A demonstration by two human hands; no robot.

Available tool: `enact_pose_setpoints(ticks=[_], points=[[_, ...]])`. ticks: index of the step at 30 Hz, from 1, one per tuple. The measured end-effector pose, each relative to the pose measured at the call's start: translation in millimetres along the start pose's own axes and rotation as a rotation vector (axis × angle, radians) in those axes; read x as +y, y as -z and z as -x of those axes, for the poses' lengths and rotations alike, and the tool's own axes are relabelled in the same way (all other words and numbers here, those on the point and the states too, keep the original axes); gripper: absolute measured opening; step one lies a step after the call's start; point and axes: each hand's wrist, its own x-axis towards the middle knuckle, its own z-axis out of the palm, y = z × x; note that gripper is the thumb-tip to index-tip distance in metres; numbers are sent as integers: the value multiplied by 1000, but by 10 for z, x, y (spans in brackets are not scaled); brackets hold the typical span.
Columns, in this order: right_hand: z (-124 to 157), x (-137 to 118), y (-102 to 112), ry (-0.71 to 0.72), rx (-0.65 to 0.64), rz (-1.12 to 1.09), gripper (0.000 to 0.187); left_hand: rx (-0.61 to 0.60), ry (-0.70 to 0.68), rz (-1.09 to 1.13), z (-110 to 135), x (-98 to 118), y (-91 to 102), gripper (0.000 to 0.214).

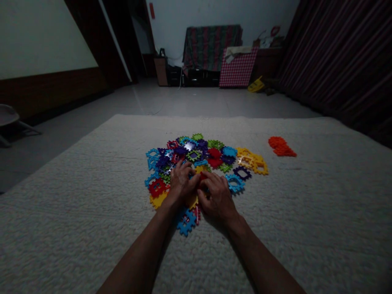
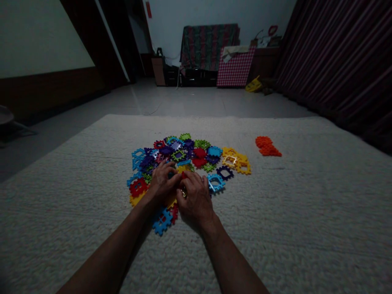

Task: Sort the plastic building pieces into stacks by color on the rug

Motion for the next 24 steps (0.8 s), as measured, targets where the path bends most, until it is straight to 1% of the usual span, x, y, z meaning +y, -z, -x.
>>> enact_pose_setpoints(ticks=[5,9,15,17,20,22,24], points=[[-6,20,-10,24,32,-45,9,39,50,70,-2,-2,-45,9],[3,11,-9,19,30,-34,7,66,73,106,-3,2,-58,10],[3,11,-15,21,29,20,3,173,73,253,-61,-22,-37,13],[-4,37,-27,12,58,44,5,206,108,294,-77,-39,-26,14],[-12,67,-33,5,135,81,14,253,146,321,-80,-45,-5,12],[-8,57,-23,37,161,76,18,260,160,330,-74,-36,11,11],[4,18,-5,108,123,34,15,259,181,335,-67,-25,26,11]])
